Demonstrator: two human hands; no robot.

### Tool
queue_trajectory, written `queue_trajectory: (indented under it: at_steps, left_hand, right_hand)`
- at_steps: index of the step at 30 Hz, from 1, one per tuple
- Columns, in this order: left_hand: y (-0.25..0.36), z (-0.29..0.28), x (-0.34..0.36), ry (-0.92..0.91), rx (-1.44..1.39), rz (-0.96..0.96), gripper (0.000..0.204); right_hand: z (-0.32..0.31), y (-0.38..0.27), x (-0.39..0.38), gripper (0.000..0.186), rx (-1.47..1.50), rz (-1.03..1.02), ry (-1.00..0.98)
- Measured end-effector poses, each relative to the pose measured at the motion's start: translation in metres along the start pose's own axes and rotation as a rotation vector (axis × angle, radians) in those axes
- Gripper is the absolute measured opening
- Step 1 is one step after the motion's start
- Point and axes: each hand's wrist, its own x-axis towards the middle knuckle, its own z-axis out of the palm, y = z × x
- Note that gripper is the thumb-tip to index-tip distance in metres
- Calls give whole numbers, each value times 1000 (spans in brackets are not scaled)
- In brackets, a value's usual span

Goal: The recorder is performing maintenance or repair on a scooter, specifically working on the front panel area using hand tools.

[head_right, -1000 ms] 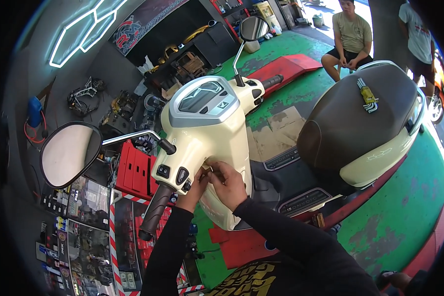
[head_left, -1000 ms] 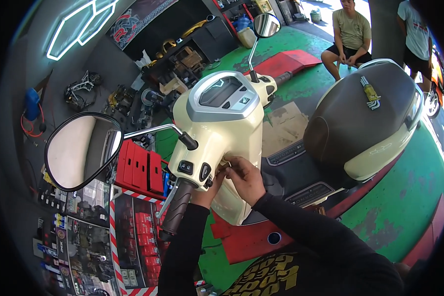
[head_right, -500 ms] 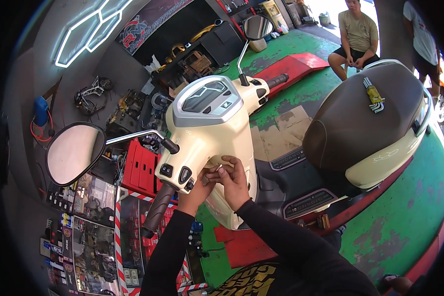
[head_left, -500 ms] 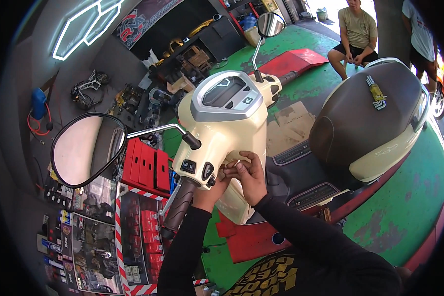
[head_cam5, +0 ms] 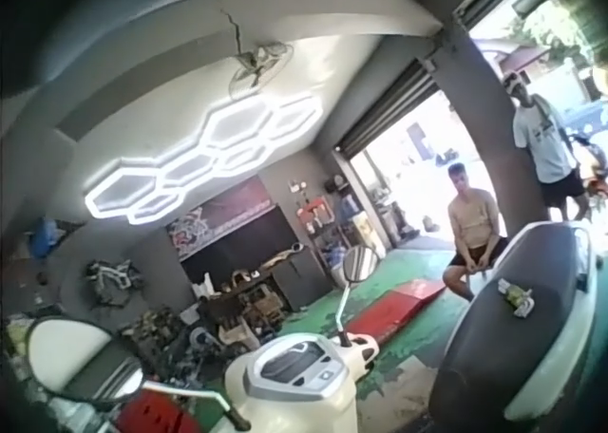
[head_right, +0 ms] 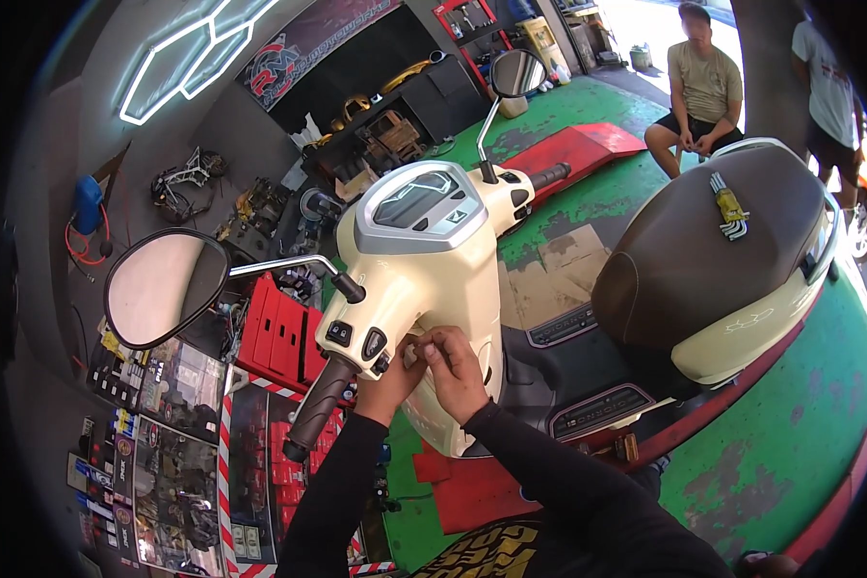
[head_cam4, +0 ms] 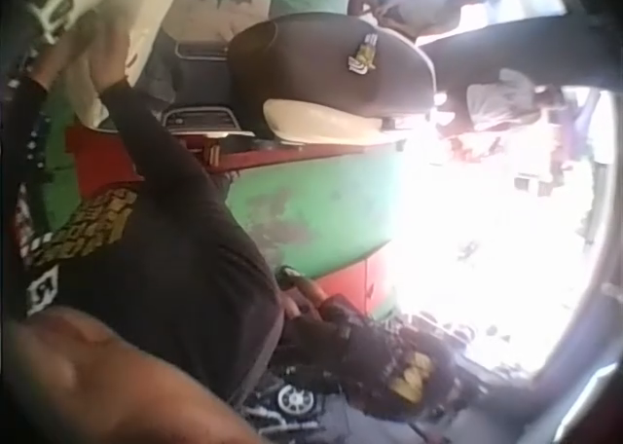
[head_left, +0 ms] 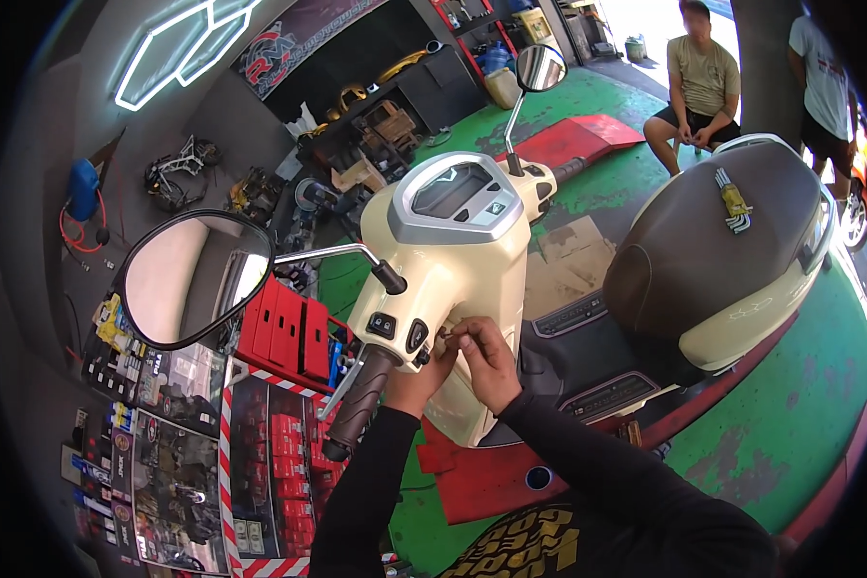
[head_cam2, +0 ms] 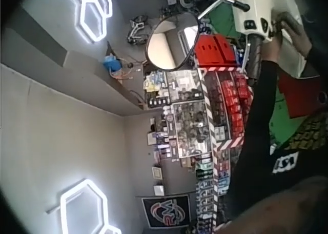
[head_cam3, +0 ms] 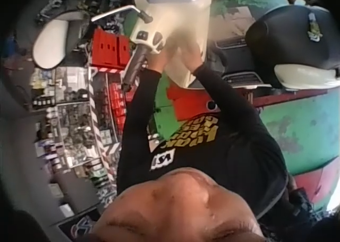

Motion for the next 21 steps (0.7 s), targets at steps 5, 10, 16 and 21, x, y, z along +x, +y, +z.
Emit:
queue_trajectory:
  at_steps: [5, 10, 16, 21]
  left_hand:
    - [9, -6, 0, -59, -36, -87, 23]
    - [2, 3, -2, 25, -75, -41, 23]
    - [0, 9, -5, 200, -78, 34, 21]
    - [8, 4, -4, 149, -83, -25, 20]
  right_hand:
    - [6, -16, 8, 15, 429, 232, 157]
    - [4, -8, 15, 16, 351, 328, 75]
    - [3, 4, 8, 18, -246, -57, -49]
    - [10, -11, 4, 24, 386, 234, 136]
